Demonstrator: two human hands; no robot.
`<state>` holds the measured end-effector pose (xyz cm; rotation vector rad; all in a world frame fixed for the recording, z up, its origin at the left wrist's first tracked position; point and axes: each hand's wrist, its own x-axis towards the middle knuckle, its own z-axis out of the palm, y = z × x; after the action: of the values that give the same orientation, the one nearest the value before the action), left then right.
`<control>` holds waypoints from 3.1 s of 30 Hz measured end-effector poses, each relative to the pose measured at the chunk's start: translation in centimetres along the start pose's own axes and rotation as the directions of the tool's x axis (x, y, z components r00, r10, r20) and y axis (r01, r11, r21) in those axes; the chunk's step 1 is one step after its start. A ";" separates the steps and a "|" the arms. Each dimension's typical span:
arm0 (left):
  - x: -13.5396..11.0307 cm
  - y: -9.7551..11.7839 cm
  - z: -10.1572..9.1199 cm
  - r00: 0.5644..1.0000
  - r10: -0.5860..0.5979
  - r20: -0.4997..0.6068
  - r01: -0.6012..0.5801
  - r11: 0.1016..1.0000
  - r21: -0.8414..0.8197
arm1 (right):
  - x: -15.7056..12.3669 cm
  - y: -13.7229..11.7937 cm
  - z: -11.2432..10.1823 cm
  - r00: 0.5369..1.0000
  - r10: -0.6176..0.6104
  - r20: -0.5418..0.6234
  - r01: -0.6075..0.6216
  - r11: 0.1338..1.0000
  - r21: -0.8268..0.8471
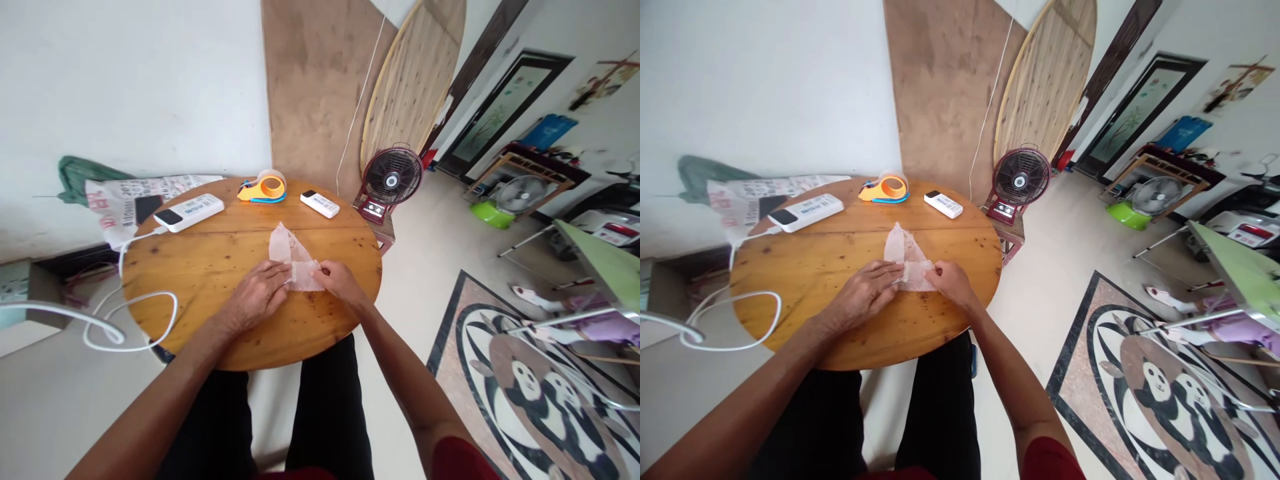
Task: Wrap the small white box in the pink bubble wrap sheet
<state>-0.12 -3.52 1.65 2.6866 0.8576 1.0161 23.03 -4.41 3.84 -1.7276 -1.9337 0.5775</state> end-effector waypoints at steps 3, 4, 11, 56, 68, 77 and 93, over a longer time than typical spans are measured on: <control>0.1 -0.5 0.4 0.999 0.043 -0.009 -0.043 0.999 0.025 | 0.3 -0.8 0.3 0.998 0.062 -0.009 -0.062 0.997 -0.055; 0.1 -0.6 0.5 0.999 0.052 -0.016 -0.052 0.998 0.033 | 0.3 -0.9 0.4 0.997 0.072 -0.014 -0.073 0.995 -0.070; 0.1 -0.4 1.1 0.996 0.056 -0.068 -0.053 0.998 0.038 | 0.3 -0.9 1.1 0.998 0.052 -0.033 -0.054 0.997 -0.063; 0.9 0.8 0.4 0.835 -0.541 -0.101 0.457 0.784 -0.419 | 1.0 -5.1 1.9 0.992 -0.092 0.088 0.084 0.992 0.092; 3.9 0.0 -0.6 0.696 -0.688 0.205 0.718 0.674 -0.174 | 0.8 -6.7 -0.3 0.960 -0.149 0.236 0.161 0.986 -0.032; 3.0 -1.8 -0.2 0.783 -0.593 0.187 0.616 0.779 -0.112 | 3.4 -3.1 -1.0 0.985 -0.122 0.122 0.081 0.951 0.298; 2.9 -3.1 0.6 0.898 -0.424 0.120 0.440 0.873 -0.208 | 9.6 -3.0 -1.0 0.834 -0.456 0.310 0.405 0.888 0.217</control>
<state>0.60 0.69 1.78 2.1811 1.1767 0.8460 20.42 4.74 7.17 -1.0890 -2.3689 0.8708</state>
